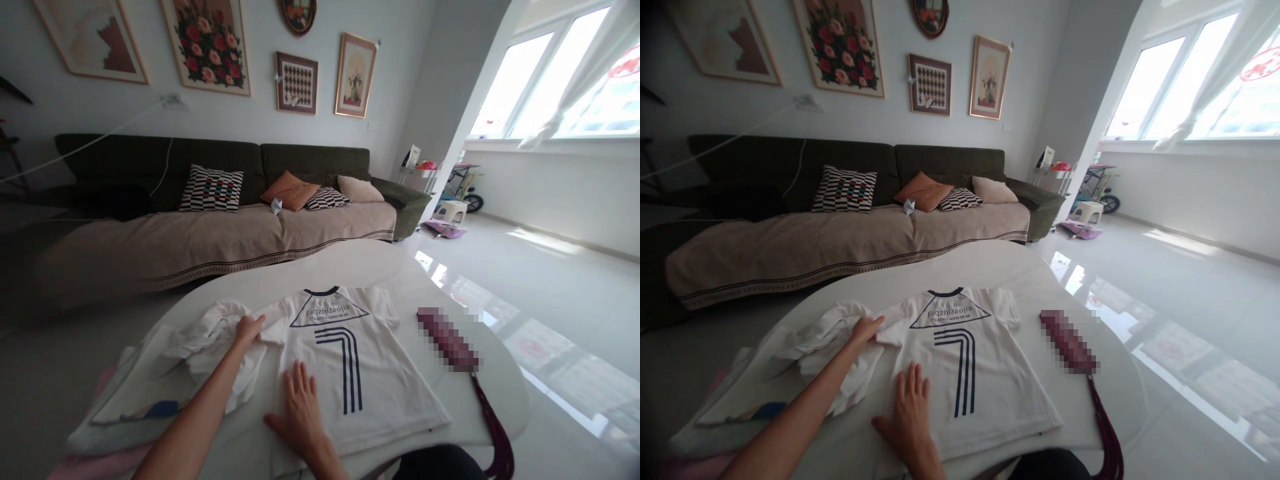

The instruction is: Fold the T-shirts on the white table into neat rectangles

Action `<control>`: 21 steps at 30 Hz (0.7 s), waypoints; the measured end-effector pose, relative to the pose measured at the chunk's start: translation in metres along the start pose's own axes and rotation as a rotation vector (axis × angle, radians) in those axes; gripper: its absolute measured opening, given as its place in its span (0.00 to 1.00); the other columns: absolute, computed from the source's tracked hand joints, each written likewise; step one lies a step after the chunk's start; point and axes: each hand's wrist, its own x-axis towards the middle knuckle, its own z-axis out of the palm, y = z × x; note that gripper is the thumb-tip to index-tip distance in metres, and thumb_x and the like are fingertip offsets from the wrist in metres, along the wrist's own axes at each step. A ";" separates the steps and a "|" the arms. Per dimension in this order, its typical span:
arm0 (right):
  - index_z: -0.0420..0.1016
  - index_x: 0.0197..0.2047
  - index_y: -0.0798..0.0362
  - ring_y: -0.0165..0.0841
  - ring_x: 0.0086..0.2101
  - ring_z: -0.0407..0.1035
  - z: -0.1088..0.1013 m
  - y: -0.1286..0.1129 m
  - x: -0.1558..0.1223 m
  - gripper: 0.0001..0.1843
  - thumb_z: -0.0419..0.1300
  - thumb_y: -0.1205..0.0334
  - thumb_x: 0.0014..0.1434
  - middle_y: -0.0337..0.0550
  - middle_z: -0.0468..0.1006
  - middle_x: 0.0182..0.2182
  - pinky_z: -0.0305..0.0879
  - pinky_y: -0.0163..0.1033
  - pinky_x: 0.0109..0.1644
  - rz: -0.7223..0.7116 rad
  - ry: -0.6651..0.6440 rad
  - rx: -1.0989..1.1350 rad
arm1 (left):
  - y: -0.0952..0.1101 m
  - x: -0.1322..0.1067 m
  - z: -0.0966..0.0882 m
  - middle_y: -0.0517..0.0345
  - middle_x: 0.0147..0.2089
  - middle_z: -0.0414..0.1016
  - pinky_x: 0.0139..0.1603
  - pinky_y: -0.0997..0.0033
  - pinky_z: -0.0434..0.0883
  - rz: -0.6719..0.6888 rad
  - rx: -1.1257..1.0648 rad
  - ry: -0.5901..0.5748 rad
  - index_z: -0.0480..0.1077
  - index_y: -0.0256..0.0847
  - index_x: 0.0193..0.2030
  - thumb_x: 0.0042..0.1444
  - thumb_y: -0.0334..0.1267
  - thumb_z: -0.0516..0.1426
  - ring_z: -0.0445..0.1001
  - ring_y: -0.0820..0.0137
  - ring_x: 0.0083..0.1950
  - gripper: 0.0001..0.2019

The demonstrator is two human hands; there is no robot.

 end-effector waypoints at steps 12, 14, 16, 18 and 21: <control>0.69 0.28 0.54 0.39 0.33 0.67 0.030 -0.014 -0.027 0.17 0.50 0.82 0.37 0.45 0.72 0.29 0.63 0.40 0.37 0.183 0.179 -0.097 | 0.021 0.044 -0.015 0.50 0.34 0.75 0.43 0.64 0.65 0.081 0.178 -0.173 0.68 0.38 0.22 0.38 0.33 0.59 0.69 0.52 0.49 0.03; 0.66 0.28 0.53 0.36 0.33 0.67 0.028 -0.003 -0.032 0.15 0.50 0.80 0.38 0.44 0.72 0.30 0.62 0.37 0.37 0.114 0.279 0.002 | 0.023 0.051 -0.029 0.56 0.27 0.74 0.37 0.70 0.67 0.046 0.103 -0.247 0.66 0.39 0.19 0.39 0.36 0.59 0.72 0.57 0.42 0.06; 0.64 0.30 0.52 0.33 0.31 0.68 0.028 0.008 -0.039 0.14 0.49 0.78 0.41 0.43 0.71 0.29 0.61 0.34 0.35 0.050 0.341 0.122 | 0.025 0.055 -0.043 0.59 0.24 0.72 0.31 0.73 0.67 0.001 0.004 -0.318 0.67 0.39 0.21 0.40 0.39 0.59 0.73 0.62 0.36 0.07; 0.61 0.32 0.51 0.31 0.28 0.68 0.030 0.020 -0.044 0.12 0.48 0.76 0.46 0.41 0.71 0.27 0.59 0.32 0.32 0.048 0.361 0.227 | 0.028 0.056 -0.051 0.61 0.22 0.71 0.26 0.75 0.66 -0.048 -0.097 -0.384 0.68 0.39 0.23 0.39 0.41 0.60 0.73 0.67 0.30 0.09; 0.58 0.32 0.49 0.31 0.21 0.66 0.034 0.039 -0.047 0.05 0.46 0.69 0.53 0.36 0.68 0.19 0.55 0.32 0.26 0.125 0.354 0.370 | 0.043 0.055 -0.047 0.63 0.19 0.69 0.21 0.76 0.64 -0.093 -0.231 -0.444 0.67 0.38 0.24 0.35 0.43 0.63 0.68 0.72 0.22 0.13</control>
